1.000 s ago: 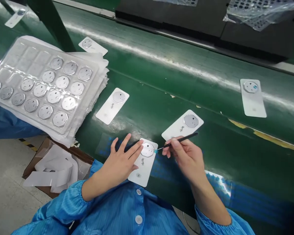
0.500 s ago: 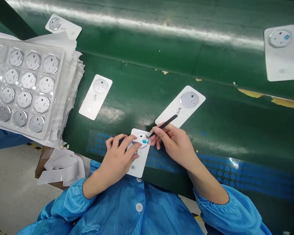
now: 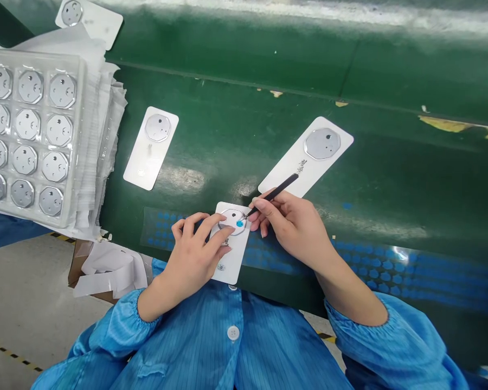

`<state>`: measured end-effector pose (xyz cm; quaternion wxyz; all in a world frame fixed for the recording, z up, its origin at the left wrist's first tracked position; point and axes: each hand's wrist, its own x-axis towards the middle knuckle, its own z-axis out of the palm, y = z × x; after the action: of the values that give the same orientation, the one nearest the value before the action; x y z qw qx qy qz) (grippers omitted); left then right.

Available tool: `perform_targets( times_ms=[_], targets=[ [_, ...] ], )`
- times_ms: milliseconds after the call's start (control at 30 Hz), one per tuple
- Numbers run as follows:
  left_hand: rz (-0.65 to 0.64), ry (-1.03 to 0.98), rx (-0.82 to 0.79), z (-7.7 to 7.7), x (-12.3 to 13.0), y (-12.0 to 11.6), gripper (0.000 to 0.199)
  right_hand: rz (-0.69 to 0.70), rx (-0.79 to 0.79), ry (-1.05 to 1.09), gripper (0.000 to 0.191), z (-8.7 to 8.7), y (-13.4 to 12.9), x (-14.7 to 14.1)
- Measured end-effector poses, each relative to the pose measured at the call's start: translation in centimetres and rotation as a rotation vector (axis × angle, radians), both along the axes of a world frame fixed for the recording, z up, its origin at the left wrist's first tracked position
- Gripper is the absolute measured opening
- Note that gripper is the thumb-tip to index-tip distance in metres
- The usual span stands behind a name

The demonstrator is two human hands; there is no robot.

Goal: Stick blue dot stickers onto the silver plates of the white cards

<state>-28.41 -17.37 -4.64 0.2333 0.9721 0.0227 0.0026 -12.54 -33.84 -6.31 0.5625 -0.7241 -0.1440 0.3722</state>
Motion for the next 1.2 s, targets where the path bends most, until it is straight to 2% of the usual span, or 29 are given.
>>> perform_targets(
  times_ms=[1000, 1200],
  targets=[
    [0.006, 0.025, 0.013, 0.13, -0.08, -0.12, 0.025, 0.01, -0.004, -0.034, 0.038, -0.21, -0.19, -0.06],
    [-0.03, 0.052, 0.107, 0.43, -0.12, -0.3, 0.03, 0.001, -0.005, -0.042, 0.039, -0.05, -0.03, -0.07]
  ],
)
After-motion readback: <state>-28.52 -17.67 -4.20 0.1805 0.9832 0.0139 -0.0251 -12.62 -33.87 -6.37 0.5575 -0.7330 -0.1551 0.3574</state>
